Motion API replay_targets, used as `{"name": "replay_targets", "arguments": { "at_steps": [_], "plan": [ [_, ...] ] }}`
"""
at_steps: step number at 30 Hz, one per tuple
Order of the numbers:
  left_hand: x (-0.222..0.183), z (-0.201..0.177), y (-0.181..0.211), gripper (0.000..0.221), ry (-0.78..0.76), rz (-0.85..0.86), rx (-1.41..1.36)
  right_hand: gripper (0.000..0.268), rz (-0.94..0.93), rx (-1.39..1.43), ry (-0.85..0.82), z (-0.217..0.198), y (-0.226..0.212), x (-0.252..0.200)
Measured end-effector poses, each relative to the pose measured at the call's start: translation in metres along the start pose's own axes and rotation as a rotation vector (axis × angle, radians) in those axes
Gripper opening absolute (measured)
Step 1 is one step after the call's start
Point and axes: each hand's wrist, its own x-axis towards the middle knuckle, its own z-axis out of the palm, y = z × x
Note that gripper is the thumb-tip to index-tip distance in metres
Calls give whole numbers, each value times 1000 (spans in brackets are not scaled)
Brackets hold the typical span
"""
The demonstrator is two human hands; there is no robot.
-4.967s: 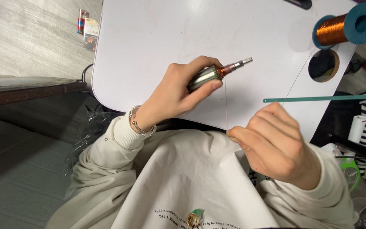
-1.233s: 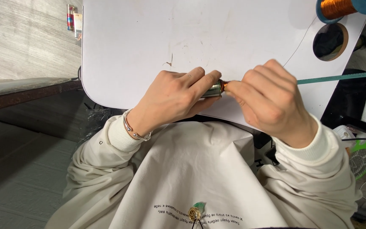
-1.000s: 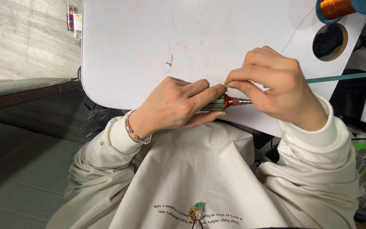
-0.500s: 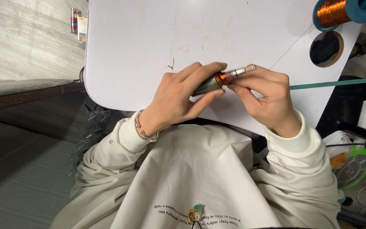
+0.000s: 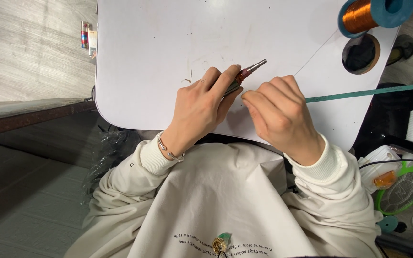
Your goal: Manually winding copper wire onto a motor armature to create electromagnetic coils for an electric motor.
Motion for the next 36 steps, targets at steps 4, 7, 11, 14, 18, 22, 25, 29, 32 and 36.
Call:
{"name": "replay_targets", "arguments": {
  "at_steps": [4, 7, 11, 14, 18, 22, 25, 29, 32, 36],
  "plan": [
    [-1, 1, -5, 34, -30, 56, 104, 8, -16, -50, -29, -2, 0, 4],
    [-4, 3, -11, 38, -17, 143, 108, 9, -62, -81, -74, -7, 8, 9],
    [-7, 1, -12, 34, 18, 233, -44, 7, -8, 128, -132, -16, 22, 17],
    [-7, -2, -13, 33, 23, 243, -143, 8, 80, 327, -175, -18, 32, 19],
    [-4, -7, -10, 29, 84, 306, -157, 12, 227, 607, -340, -20, 50, 16],
    [-7, -1, -11, 26, 76, 313, -223, 14, 279, 735, -409, -18, 58, 17],
    [-12, 7, -12, 28, 35, 237, -336, 12, 326, 811, -438, -13, 63, 10],
    [-11, 9, -18, 32, -52, 78, -566, 12, 247, 569, -291, -11, 53, 4],
    [-11, 10, -26, 34, -22, -46, -677, 12, 185, 115, -36, -26, 58, -10],
    [2, -12, -23, 29, 71, -218, -705, 23, 381, -445, 240, -59, 69, -11]
  ]
}}
